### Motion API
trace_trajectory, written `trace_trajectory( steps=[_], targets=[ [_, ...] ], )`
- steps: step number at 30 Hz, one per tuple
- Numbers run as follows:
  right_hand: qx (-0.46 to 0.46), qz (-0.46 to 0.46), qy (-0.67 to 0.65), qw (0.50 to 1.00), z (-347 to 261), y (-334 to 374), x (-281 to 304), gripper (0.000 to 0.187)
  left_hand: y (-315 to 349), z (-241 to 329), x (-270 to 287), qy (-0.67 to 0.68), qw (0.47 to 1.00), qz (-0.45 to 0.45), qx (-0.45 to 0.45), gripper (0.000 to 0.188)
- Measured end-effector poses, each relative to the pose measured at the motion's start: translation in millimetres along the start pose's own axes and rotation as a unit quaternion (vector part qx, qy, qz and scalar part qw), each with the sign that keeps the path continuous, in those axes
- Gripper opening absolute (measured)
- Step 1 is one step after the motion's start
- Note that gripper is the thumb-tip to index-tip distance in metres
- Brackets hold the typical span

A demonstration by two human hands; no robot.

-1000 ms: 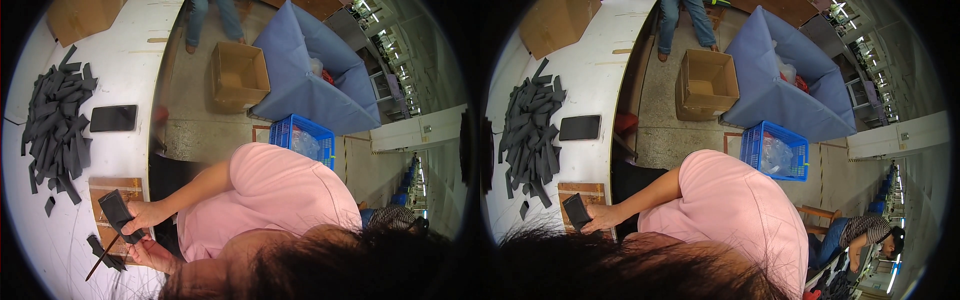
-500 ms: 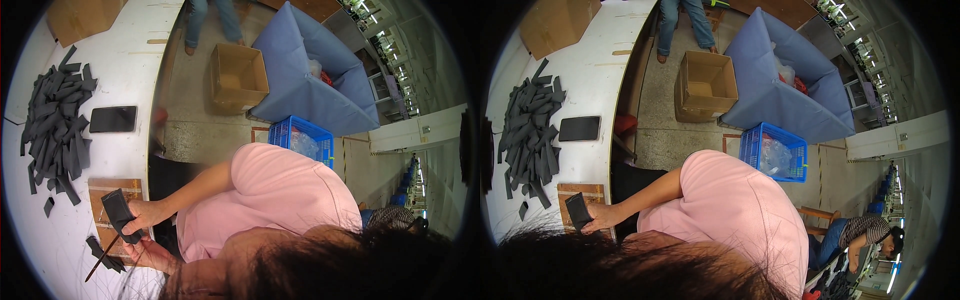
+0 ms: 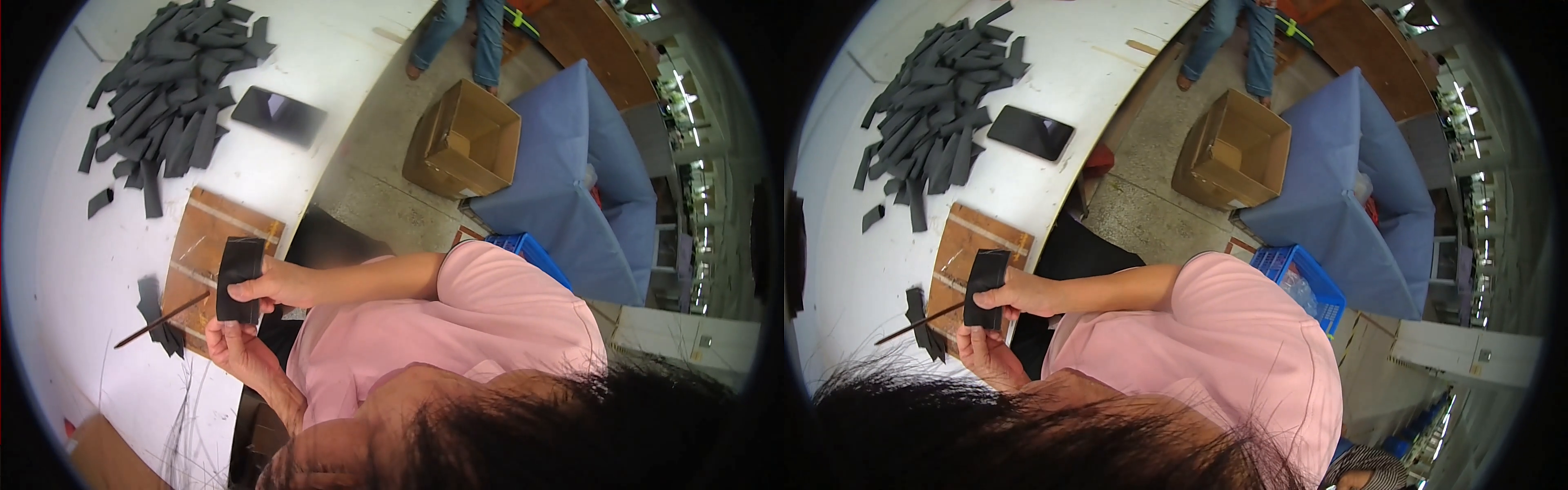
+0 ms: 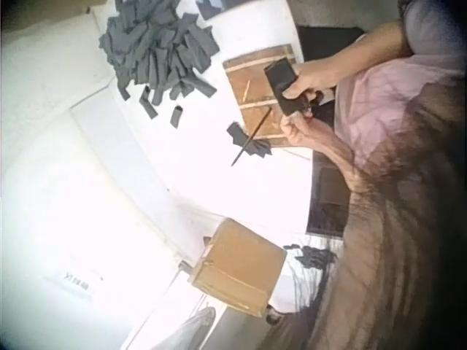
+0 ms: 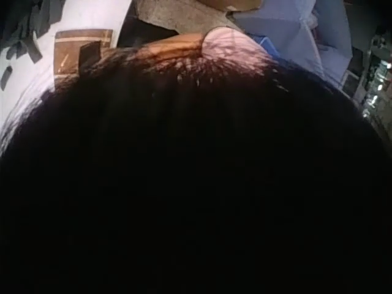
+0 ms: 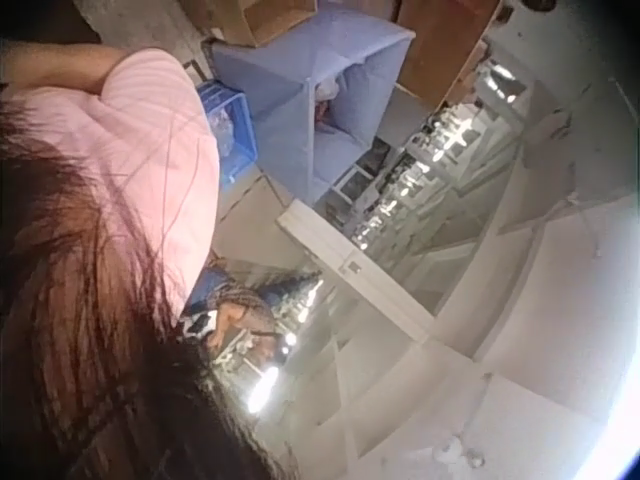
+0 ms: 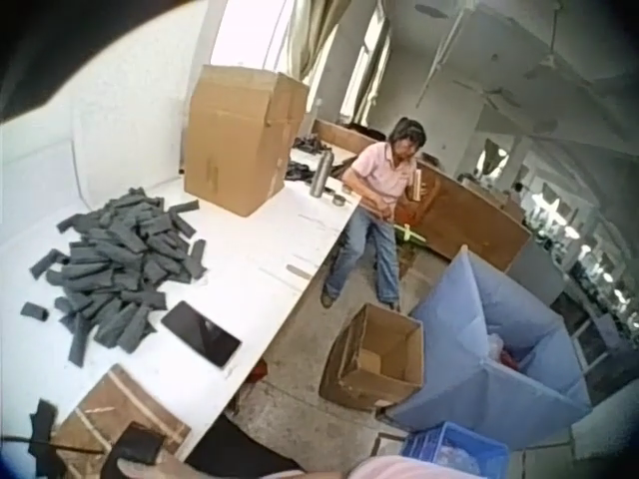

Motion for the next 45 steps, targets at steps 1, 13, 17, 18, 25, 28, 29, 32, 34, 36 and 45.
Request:
trace_trajectory(
  steps=[1, 13, 17, 18, 25, 28, 29, 32, 34, 36, 45],
  targets=[
    [-0.003, -0.002, -0.005, 1.000, -1, 2, -1, 0.017, 1, 0, -2, 0.013, 1.000, -0.004, 0.001, 0.008],
    [0.028, 0.063, 0.092, 0.993, -20, 13, 2, 0.013, -3, -4, -18, 0.059, 0.995, -0.024, 0.074, 0.009],
    [0.034, 0.054, 0.091, 0.994, -17, 9, 2, 0.014, -1, -3, -13, 0.016, 0.998, -0.001, 0.065, 0.007],
    [0.032, 0.051, 0.090, 0.994, -16, 10, 0, 0.014, -1, -1, -12, 0.014, 0.998, 0.002, 0.064, 0.007],
    [-0.003, 0.048, 0.082, 0.995, 0, 9, 22, 0.017, -1, 8, -4, -0.010, 1.000, 0.011, -0.006, 0.006],
    [0.018, 0.091, 0.079, 0.993, -3, 17, 38, 0.021, -5, 13, 13, -0.055, 0.995, 0.048, -0.061, 0.006],
    [0.076, 0.148, 0.176, 0.970, -14, 26, 42, 0.019, -6, 12, 15, -0.069, 0.995, 0.035, -0.061, 0.006],
    [0.218, 0.179, 0.351, 0.893, -44, 47, 17, 0.019, -7, 5, 4, -0.112, 0.993, -0.008, -0.033, 0.004],
    [0.258, 0.123, 0.380, 0.880, -47, 44, -2, 0.020, -4, 2, -8, -0.131, 0.991, -0.036, -0.018, 0.004],
    [0.286, 0.102, 0.413, 0.859, -48, 42, -10, 0.028, -1, -4, -15, -0.122, 0.991, -0.058, -0.001, 0.005],
    [0.329, 0.118, 0.496, 0.795, -35, 41, -5, 0.016, 1, -13, -19, -0.161, 0.980, -0.116, -0.002, 0.006]
  ],
)
Point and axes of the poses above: each hand's wrist, its own y-axis away from the middle knuckle, its own x-axis out of the back of the hand, z = x × y, the point moved 8 cm from there along -y, towards the middle knuckle, and after that the axes turned 8 degrees about -x, right-handed, at the moved point
